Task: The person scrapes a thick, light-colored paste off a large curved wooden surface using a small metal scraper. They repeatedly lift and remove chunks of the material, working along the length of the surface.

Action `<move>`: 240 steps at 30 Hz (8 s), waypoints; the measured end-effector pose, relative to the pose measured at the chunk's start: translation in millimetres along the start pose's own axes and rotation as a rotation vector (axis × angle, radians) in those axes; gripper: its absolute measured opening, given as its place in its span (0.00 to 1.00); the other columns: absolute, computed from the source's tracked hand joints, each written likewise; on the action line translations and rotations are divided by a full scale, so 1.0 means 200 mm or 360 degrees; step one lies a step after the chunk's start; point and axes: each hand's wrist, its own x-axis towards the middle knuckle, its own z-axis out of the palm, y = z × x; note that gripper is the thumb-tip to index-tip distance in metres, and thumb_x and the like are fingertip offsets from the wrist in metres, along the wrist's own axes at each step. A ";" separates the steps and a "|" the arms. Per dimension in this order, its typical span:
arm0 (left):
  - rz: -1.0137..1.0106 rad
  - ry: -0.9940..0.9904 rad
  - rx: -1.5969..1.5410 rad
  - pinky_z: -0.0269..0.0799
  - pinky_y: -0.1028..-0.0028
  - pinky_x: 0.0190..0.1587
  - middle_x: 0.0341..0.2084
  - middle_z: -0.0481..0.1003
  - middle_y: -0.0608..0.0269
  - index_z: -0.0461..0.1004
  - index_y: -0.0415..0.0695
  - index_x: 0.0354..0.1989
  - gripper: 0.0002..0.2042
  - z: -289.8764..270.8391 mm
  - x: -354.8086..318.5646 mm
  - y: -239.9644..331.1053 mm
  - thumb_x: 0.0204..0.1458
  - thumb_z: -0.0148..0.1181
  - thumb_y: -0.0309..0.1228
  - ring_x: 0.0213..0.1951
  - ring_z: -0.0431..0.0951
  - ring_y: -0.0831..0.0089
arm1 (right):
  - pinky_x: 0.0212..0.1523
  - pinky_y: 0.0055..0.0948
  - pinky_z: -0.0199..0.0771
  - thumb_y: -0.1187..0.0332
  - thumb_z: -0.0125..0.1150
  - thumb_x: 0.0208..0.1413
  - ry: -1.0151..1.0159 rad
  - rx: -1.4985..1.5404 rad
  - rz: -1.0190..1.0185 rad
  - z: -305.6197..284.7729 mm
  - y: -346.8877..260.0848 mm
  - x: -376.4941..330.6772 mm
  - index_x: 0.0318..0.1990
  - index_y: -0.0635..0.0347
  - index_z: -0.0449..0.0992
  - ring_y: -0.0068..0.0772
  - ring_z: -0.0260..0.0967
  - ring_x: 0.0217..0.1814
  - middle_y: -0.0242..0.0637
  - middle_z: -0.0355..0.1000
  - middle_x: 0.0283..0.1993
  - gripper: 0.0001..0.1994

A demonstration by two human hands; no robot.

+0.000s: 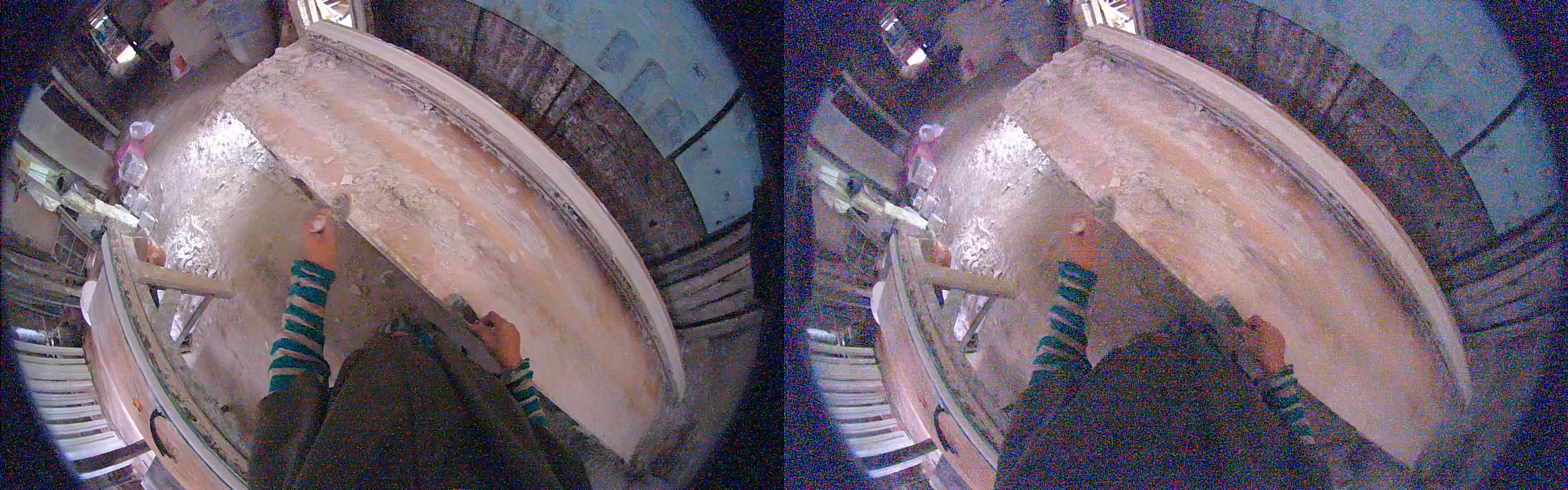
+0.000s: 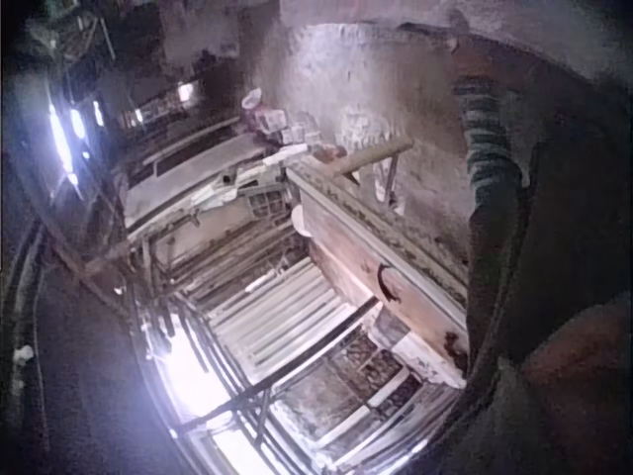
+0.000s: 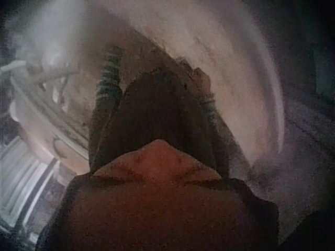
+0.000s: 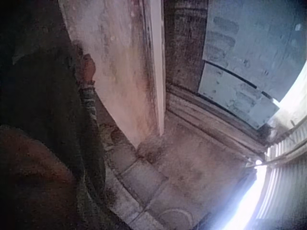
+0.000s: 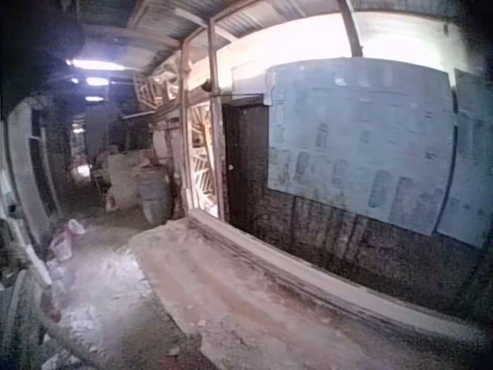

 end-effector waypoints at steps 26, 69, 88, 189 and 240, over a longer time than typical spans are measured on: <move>-0.0717 0.0312 -0.0592 0.72 0.78 0.28 0.26 0.72 0.66 0.70 0.41 0.34 0.06 -0.29 -0.93 -0.05 0.51 0.56 0.29 0.27 0.73 0.78 | 0.32 0.39 0.68 0.54 0.54 0.48 -0.0205 -0.0292 -0.0205 0.13 -0.18 0.20 0.32 0.55 0.71 0.45 0.69 0.33 0.41 0.71 0.31 0.14; -0.0965 0.0051 -0.0496 0.67 0.79 0.27 0.25 0.72 0.67 0.70 0.41 0.36 0.08 -0.29 -0.99 0.00 0.51 0.56 0.31 0.26 0.70 0.80 | 0.31 0.41 0.66 0.58 0.55 0.47 0.0152 -0.0003 -0.0634 0.39 -0.56 0.65 0.32 0.59 0.71 0.49 0.68 0.31 0.45 0.71 0.27 0.13; 0.0184 -0.0296 0.0252 0.69 0.73 0.32 0.26 0.73 0.59 0.69 0.37 0.34 0.07 0.10 0.27 -0.08 0.48 0.54 0.26 0.29 0.72 0.71 | 0.15 0.18 0.59 0.63 0.58 0.49 0.0425 0.0736 0.0544 -0.15 0.39 -0.16 0.28 0.60 0.70 0.17 0.59 0.18 0.30 0.67 0.21 0.10; -0.0394 -0.0732 -0.0644 0.70 0.78 0.29 0.22 0.71 0.66 0.69 0.39 0.32 0.04 0.21 0.23 0.22 0.50 0.55 0.26 0.26 0.72 0.79 | 0.31 0.43 0.68 0.54 0.55 0.48 0.0194 -0.0032 0.0090 0.12 -0.42 0.77 0.28 0.58 0.73 0.48 0.70 0.30 0.44 0.72 0.26 0.15; -0.0150 -0.1285 -0.0145 0.67 0.75 0.26 0.22 0.71 0.67 0.69 0.42 0.31 0.05 0.27 0.44 -0.21 0.47 0.57 0.28 0.24 0.70 0.77 | 0.31 0.38 0.69 0.63 0.62 0.43 0.0490 0.0242 0.0348 0.12 -0.28 0.22 0.32 0.60 0.68 0.47 0.71 0.31 0.45 0.72 0.28 0.13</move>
